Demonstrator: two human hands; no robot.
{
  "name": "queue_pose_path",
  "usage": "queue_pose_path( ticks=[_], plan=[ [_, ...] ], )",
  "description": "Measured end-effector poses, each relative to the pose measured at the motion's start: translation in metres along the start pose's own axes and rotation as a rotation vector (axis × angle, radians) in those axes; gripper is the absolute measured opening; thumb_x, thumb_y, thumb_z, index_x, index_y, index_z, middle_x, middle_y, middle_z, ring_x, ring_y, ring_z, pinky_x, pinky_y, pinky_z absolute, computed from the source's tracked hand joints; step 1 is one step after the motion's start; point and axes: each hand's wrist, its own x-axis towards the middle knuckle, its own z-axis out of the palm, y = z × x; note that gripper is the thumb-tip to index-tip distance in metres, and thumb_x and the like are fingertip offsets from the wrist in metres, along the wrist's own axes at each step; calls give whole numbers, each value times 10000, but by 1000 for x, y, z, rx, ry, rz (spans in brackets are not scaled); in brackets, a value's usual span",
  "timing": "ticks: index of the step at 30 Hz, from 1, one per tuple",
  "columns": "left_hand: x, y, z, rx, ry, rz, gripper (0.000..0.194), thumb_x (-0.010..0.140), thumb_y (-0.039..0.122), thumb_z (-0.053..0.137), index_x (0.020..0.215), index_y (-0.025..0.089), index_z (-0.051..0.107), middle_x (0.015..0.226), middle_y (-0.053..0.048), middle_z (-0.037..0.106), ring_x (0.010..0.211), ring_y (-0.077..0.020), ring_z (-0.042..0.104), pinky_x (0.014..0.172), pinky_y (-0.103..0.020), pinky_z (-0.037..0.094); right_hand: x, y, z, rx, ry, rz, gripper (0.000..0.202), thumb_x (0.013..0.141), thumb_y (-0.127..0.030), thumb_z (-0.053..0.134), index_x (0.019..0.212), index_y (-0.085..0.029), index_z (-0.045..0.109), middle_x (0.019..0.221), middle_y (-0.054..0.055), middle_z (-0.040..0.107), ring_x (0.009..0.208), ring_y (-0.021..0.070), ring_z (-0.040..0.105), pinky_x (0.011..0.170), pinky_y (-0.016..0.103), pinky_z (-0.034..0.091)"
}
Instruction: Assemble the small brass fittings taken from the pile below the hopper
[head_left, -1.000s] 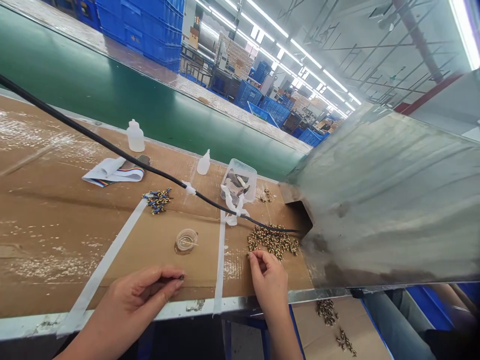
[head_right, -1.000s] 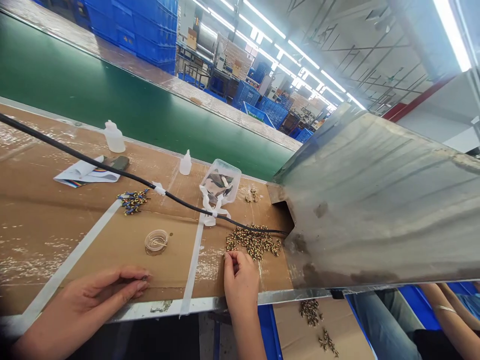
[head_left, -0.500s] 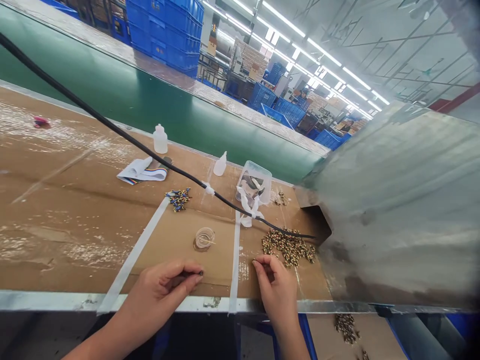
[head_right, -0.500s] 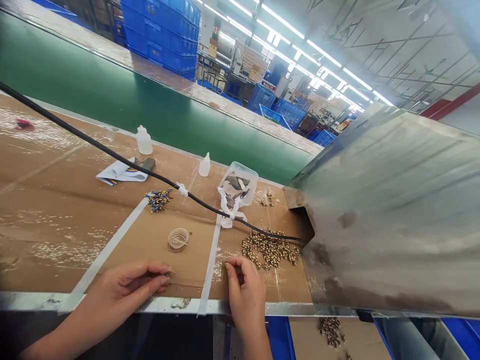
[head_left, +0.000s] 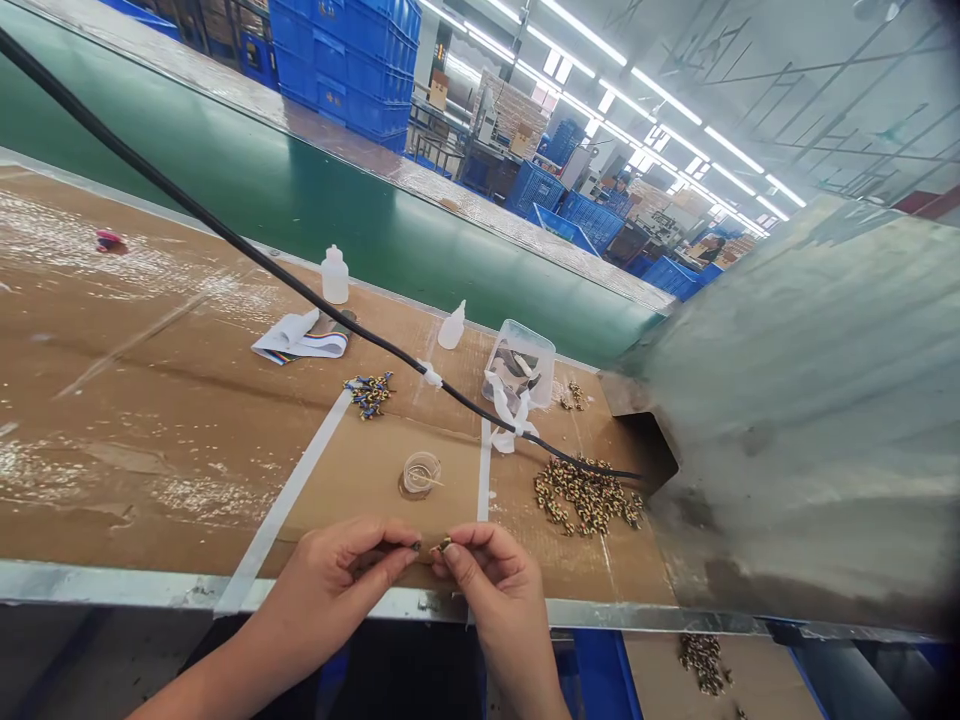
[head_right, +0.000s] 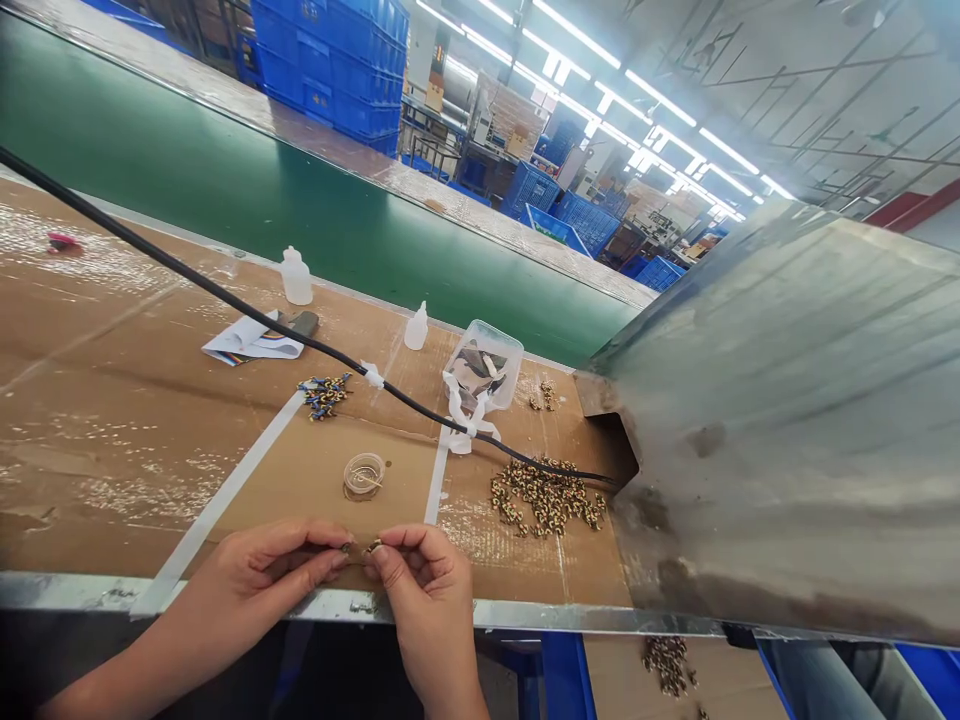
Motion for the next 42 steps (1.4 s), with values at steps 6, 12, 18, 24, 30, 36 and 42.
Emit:
queue_pose_path(
  ticks=[6, 12, 18, 24, 30, 36, 42],
  plan=[
    [0, 5, -1, -1, -7, -14, 194, 830, 342, 551, 889, 216, 687, 830, -25, 722, 771, -169, 688, 720, -242, 572, 0, 1, 4, -35, 8, -26, 190, 752, -347, 706, 860, -193, 678, 751, 13, 665, 689, 114, 595, 655, 222, 488],
    [-1, 5, -1, -22, -14, -10, 185, 837, 334, 551, 913, 233, 686, 848, -13, 720, 779, -160, 690, 733, -239, 576, 1, 1, 8, -83, -6, -54, 203, 769, -356, 682, 879, -186, 683, 746, 23, 654, 680, 126, 589, 656, 243, 503],
    [0, 4, 0, -45, -16, -14, 174, 839, 335, 556, 912, 244, 684, 848, -4, 720, 776, -158, 695, 738, -240, 579, 1, 0, 10, 4, -30, -28, 191, 760, -338, 697, 879, -191, 672, 773, 24, 674, 705, 126, 614, 694, 254, 527],
    [0, 4, 0, -54, -19, -12, 176, 837, 329, 560, 915, 238, 689, 860, -12, 726, 798, -166, 697, 745, -245, 580, 0, 1, 10, 14, -38, -19, 195, 769, -339, 693, 895, -191, 672, 784, 27, 681, 724, 125, 621, 695, 250, 525],
    [1, 6, -1, -52, -7, 10, 167, 833, 303, 560, 914, 235, 689, 848, -4, 730, 781, -156, 697, 727, -223, 577, 0, 0, 11, 20, -40, -12, 201, 769, -341, 693, 891, -185, 656, 785, 25, 670, 728, 124, 616, 703, 255, 524],
    [-1, 5, 0, -100, -20, 9, 169, 841, 300, 556, 927, 222, 679, 827, -7, 725, 762, -152, 695, 710, -227, 579, -3, -3, 13, 24, -78, -23, 190, 777, -336, 687, 851, -170, 633, 763, 24, 665, 712, 122, 620, 697, 251, 517],
    [0, 4, -1, -44, -6, 49, 153, 838, 280, 562, 921, 233, 681, 810, 1, 721, 748, -144, 688, 682, -219, 569, -5, -2, 12, -97, -56, -80, 193, 809, -343, 647, 873, -162, 637, 783, 42, 651, 713, 134, 597, 681, 269, 513]
  ],
)
